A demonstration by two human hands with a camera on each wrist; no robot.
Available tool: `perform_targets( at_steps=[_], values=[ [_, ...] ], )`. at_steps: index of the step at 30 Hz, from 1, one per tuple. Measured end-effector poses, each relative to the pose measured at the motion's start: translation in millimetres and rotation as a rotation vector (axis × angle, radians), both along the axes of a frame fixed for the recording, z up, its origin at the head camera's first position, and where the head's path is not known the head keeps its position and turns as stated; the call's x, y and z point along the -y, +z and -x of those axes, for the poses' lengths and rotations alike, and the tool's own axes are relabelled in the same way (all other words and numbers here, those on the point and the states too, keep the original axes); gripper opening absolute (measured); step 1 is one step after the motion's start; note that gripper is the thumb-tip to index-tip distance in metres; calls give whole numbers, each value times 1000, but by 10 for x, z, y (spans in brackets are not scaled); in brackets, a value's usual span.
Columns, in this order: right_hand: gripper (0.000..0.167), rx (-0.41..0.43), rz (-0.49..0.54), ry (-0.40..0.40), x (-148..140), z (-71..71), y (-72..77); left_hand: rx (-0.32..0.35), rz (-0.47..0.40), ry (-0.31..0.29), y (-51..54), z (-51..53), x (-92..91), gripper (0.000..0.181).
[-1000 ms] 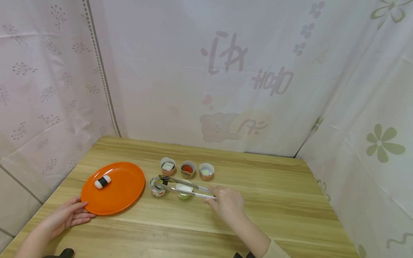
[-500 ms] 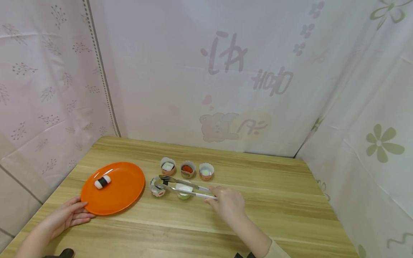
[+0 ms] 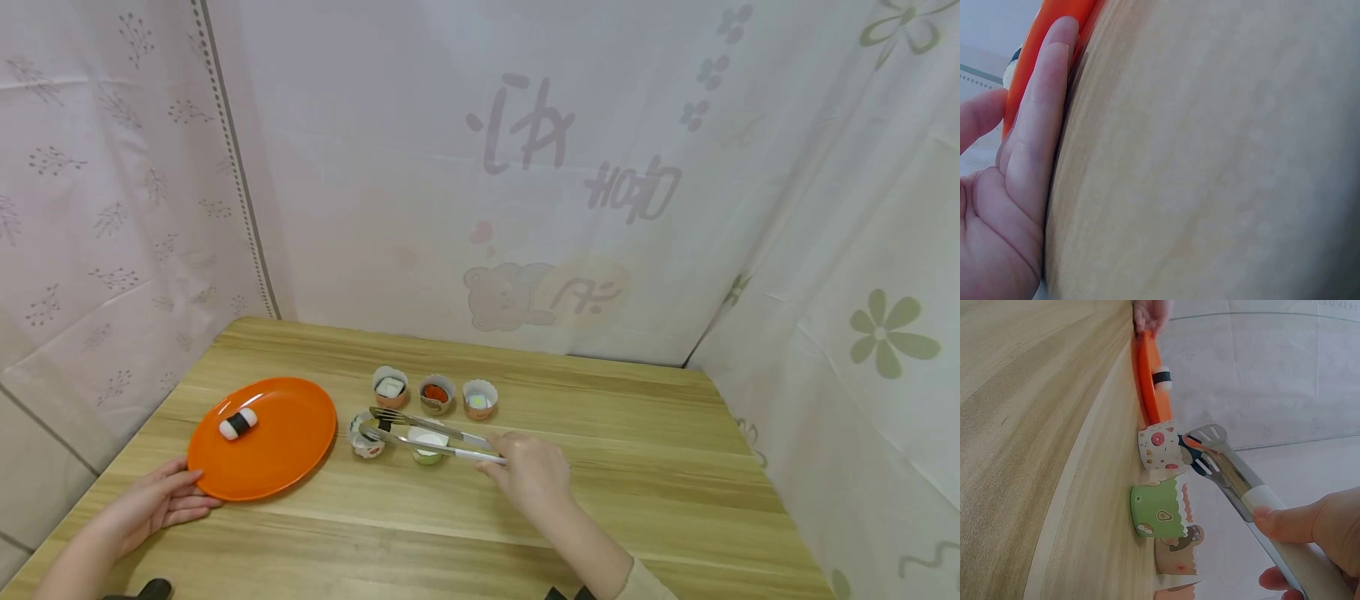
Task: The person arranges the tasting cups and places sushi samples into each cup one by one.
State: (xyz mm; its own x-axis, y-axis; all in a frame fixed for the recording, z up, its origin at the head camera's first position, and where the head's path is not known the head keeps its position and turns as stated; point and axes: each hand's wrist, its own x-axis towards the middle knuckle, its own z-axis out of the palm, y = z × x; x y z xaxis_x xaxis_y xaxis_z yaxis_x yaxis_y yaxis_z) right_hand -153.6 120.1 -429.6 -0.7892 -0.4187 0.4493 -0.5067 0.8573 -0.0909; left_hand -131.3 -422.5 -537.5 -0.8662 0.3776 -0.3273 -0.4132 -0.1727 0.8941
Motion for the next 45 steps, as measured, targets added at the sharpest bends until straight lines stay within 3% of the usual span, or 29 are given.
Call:
perform_targets(
  at_steps=[7, 14, 35, 45],
  values=[
    [43, 7, 6, -2, 8, 10, -2, -2, -10, -7, 4, 0, 0, 49],
    [44, 11, 24, 2, 21, 12, -3, -1, -48, -12, 8, -6, 7, 26],
    [47, 47, 32, -33, 115, 21, -15, -5, 29, -11, 5, 10, -4, 67],
    [44, 63, 31, -21, 191, 48, -16, -3, 24, -8, -17, 14, 5, 66]
  ],
)
